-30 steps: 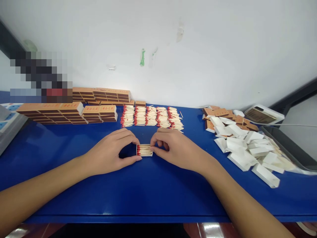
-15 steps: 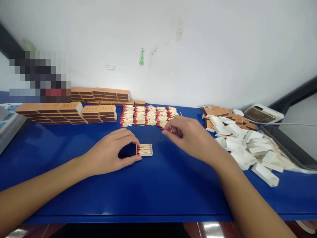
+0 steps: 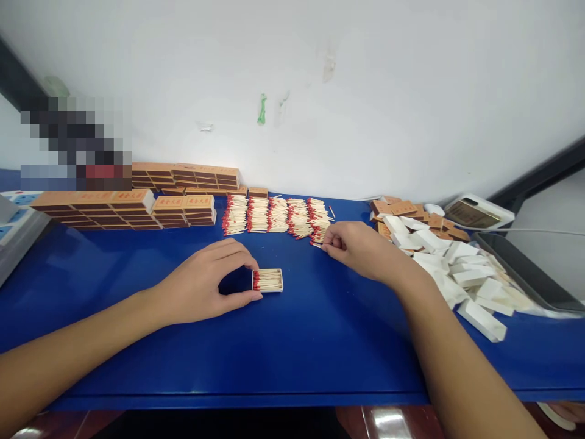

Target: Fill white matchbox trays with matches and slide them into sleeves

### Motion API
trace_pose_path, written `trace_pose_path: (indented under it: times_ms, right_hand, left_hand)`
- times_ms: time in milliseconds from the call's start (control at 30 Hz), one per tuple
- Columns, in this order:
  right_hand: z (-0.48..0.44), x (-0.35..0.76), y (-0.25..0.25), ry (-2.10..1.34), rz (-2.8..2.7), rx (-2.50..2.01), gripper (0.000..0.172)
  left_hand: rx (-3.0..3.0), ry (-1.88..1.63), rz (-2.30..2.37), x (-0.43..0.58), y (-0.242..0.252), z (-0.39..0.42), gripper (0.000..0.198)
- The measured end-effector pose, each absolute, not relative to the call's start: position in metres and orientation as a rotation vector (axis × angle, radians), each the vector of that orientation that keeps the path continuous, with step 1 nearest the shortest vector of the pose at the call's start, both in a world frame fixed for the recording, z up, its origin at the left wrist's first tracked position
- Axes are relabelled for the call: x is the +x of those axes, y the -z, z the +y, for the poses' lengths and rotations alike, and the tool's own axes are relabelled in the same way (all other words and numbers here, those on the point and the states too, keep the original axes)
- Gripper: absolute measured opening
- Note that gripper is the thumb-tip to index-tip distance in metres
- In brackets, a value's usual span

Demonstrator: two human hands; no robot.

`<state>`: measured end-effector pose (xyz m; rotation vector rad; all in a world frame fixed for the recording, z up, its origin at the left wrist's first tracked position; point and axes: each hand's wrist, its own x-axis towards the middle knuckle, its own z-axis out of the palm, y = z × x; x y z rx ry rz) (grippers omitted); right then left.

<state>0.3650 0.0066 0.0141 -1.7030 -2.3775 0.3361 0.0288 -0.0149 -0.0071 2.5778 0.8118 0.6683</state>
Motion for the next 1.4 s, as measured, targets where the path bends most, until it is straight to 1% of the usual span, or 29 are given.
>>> trace_pose_path:
  times_ms: [267,433,633,967,1133,1267,1400]
  right_hand:
    - [-0.007,0.341,-0.028,-0.442,-2.328,-1.524,0.017]
    - [-0.022,0.306,-0.026,-0.541,-2.384,-1.316,0.01]
    - [-0.03,0.292,-0.017,-0.526,-2.526,-1.206,0.008]
    - [-0.034,0.284,-0.015,-0.575,-2.527,-1.223,0.007]
    - [-0.029,0.299,-0.024,-0.421,-2.489,-1.272,0.01]
    - [-0.016,0.333,-0.029,-0.199,-2.393,-1.448,0.013]
    - [-0.002,0.365,-0.025,-0.213,-2.364,-1.684,0.015]
  left_hand:
    - [2.599,-0.696,0.915,0.027,0.009,-0.013,0.026]
    - [2.599,-0.68,0.925,0.028,0.009,-0.013,0.027]
    - [2.606,-0.687,0.904,0.03,0.009,-0.015,0.027]
    - [2.621,-0.69,0.882,0.03,0.011,-0.014,0.028]
    - [2.612,-0.675,0.882,0.029,0.009,-0.013,0.026]
    - [2.622,-0.672,0.887,0.028,0.01,-0.014,0.026]
    - [2.641,-0.66,0.879,0.027,0.011,-0.014,0.027]
